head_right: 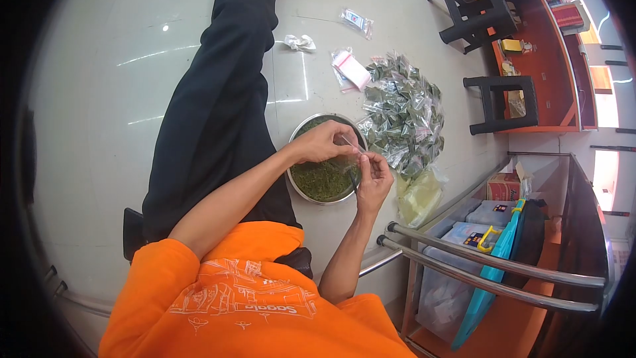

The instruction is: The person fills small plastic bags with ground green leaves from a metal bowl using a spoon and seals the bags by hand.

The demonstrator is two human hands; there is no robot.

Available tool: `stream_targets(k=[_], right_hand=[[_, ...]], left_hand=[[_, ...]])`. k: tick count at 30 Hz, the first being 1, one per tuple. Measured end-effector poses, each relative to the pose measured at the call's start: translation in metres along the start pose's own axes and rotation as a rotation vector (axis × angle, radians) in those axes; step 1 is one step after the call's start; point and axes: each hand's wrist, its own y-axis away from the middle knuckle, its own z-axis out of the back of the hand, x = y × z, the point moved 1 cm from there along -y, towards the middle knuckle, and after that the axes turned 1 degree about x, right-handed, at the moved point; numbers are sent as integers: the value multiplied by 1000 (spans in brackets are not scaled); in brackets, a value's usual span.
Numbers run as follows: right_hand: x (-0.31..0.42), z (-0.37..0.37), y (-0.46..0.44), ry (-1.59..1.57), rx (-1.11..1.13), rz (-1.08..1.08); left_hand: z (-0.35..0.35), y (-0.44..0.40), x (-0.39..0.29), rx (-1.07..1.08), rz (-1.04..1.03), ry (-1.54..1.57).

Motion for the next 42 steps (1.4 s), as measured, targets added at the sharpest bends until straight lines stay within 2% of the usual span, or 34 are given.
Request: stream_targets(k=[5, 9, 19, 25, 27, 30, 34, 36, 37, 42], right_hand=[[1, -2, -1, -117, -44, -87], [-3, 4, 0, -112, -17, -77], [1, -3, 2, -65, 20, -38], [-7, 7, -2, -137, 19, -13], [-10, 7, -2, -158, 28, -17], [-12, 0, 1, -187, -19, -114], [-9, -2, 0, -170, -23, -80], [-10, 3, -2, -178, -12, -31], [-8, 4, -3, -182, -20, -40], [-12, 2, -2, -178, -8, -38]], left_hand=[[5, 2, -7, -38, -35, -113], [6, 3, -14, -28, -27, -163], [10, 4, -18, -7, -85, -155], [5, 3, -18, 32, 8, -52], [5, 4, -24, -18, -1, -235], [6, 7, -29, -84, 16, -324], [4, 4, -15, -28, 9, -213], [-1, 0, -5, -107, -184, -82], [0, -1, -6, -105, -185, -82], [9, 7, -33, -66, 10, -245]])
